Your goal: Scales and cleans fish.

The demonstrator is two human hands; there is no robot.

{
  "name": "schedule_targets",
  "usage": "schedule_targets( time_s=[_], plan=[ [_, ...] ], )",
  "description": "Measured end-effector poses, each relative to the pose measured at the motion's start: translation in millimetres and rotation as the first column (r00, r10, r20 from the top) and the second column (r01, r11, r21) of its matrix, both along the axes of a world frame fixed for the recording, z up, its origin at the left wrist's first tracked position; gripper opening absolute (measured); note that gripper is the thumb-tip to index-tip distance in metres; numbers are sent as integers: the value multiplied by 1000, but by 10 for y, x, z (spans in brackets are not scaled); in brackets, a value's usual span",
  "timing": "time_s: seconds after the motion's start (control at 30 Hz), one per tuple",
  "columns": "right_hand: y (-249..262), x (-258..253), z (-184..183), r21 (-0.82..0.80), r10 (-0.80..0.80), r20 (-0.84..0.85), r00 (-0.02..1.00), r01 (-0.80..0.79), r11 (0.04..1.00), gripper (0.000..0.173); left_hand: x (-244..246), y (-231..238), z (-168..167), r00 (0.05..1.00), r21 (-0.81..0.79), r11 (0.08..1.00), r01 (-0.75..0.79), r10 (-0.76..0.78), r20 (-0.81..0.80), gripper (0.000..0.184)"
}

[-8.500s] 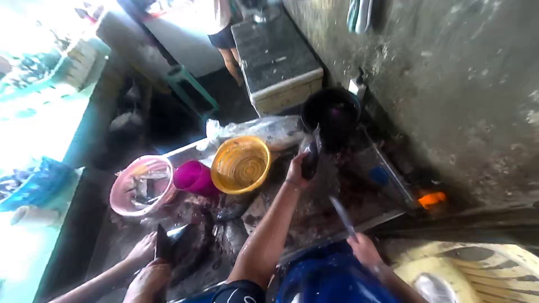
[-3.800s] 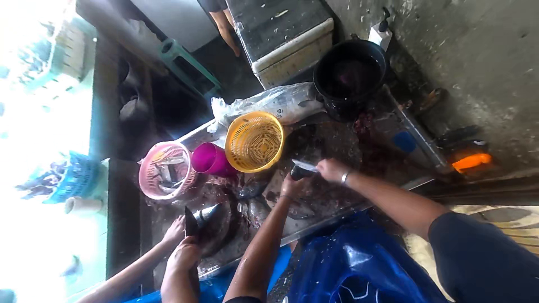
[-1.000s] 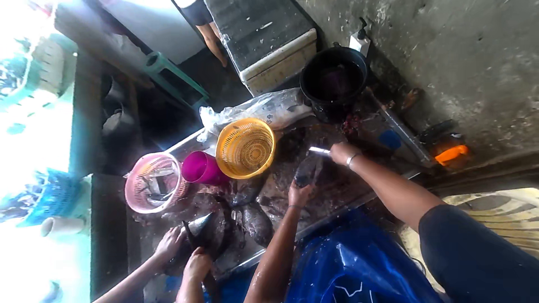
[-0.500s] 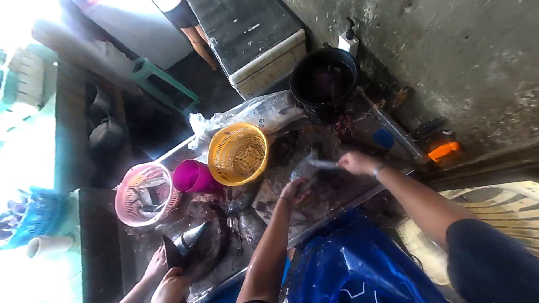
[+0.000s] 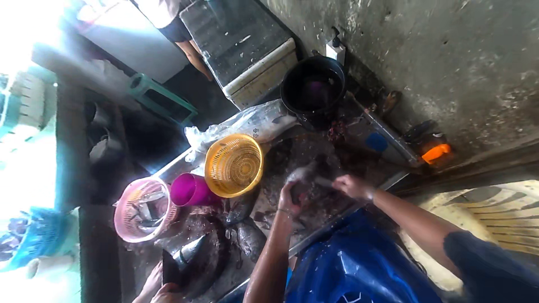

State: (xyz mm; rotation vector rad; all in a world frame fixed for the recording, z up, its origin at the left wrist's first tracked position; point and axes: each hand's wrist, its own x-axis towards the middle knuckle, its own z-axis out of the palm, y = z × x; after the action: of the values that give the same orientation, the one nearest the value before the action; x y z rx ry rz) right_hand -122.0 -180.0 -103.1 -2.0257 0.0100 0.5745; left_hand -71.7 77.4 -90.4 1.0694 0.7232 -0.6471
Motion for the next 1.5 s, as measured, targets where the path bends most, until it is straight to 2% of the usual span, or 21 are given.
schedule_targets(
  time_s=[0.03, 0.13, 0.2, 0.3, 0.37, 0.47, 0.57, 0.63, 0.73, 0.8, 0.87, 0.93, 1.03, 1.13, 1.27, 1.33, 1.37, 1.4, 1.43, 1.47, 1.5],
  plan=[
    [-98, 58, 83, -20, 31, -22, 999, -32, 999, 41, 9, 8, 4, 1000, 0, 1000, 5, -5, 4, 26],
    [49, 214, 87, -6, -109, -26, 994, 109, 994, 37, -97, -47, -4, 1000, -22, 1000, 11, -11, 20, 27],
    [156, 149, 59, 29, -55, -64, 996, 57, 998, 38, -103, -89, 6, 997, -64, 995, -71, 74, 37, 28],
    [-124, 27, 279, -31, 41, -78, 996, -44, 999, 42, -102, -78, 44, 987, -56, 989, -137, 141, 77, 33],
    [-104, 123, 401, -34, -99, 31, 995, 100, 994, 38, -152, -201, 49, 981, -88, 987, -137, 147, 128, 37],
    [394, 163, 303, 20, -263, 156, 952, 263, 965, 40, -95, -483, 127, 964, -161, 968, -190, 215, 154, 39],
    [409, -102, 387, 40, -93, 42, 995, 91, 995, 44, -11, -472, 119, 968, -160, 966, -205, 224, 113, 41],
    [237, 12, 576, 10, -18, -13, 1000, 18, 1000, 43, -31, -452, 100, 974, -186, 968, -166, 190, 122, 44],
    [388, 138, 381, 20, -226, 110, 968, 225, 974, 43, -23, -591, 119, 967, -212, 964, -163, 198, 159, 39],
    [464, -79, 335, 62, -195, 102, 975, 190, 980, 45, 49, -579, 120, 958, -187, 963, -196, 229, 172, 39],
    [335, -152, 520, 36, -87, 28, 996, 86, 996, 44, 52, -503, 141, 958, -192, 963, -187, 222, 183, 39],
    [282, 16, 569, 26, -169, 22, 985, 169, 985, 42, -9, -552, 194, 964, -184, 968, -171, 203, 172, 40],
    [488, -20, 298, 113, -295, 115, 949, 282, 953, 42, -27, -627, 203, 960, -237, 957, -168, 213, 180, 40],
    [363, -114, 487, 117, -128, 74, 989, 119, 986, 42, 21, -558, 200, 961, -209, 961, -180, 217, 171, 48],
    [477, -47, 324, 157, -305, 71, 950, 291, 944, 39, -83, -626, 239, 973, -179, 975, -134, 164, 162, 43],
    [426, -238, 363, 152, -179, 13, 984, 175, 973, 44, -8, -485, 235, 948, 109, 992, -62, 25, 316, 37],
    [318, -348, 465, 117, -106, -12, 994, 107, 987, 44, 20, -356, 218, 911, 374, 927, 6, -160, 380, 29],
    [207, -449, 566, 85, -102, 0, 995, 102, 991, 44, 53, -217, 191, 837, 672, 736, 89, -420, 350, 23],
    [114, -528, 606, 73, -176, 64, 982, 171, 983, 43, 89, -97, 163, 723, 875, 456, 163, -659, 209, 36],
    [43, -573, 561, 62, -281, 172, 944, 274, 960, 41, 98, -30, 127, 625, 954, 212, 213, -780, 34, 61],
    [-22, -559, 419, 27, -349, 295, 889, 358, 933, 41, 97, -4, 91, 571, 966, 52, 252, -814, -105, 82]
  ],
)
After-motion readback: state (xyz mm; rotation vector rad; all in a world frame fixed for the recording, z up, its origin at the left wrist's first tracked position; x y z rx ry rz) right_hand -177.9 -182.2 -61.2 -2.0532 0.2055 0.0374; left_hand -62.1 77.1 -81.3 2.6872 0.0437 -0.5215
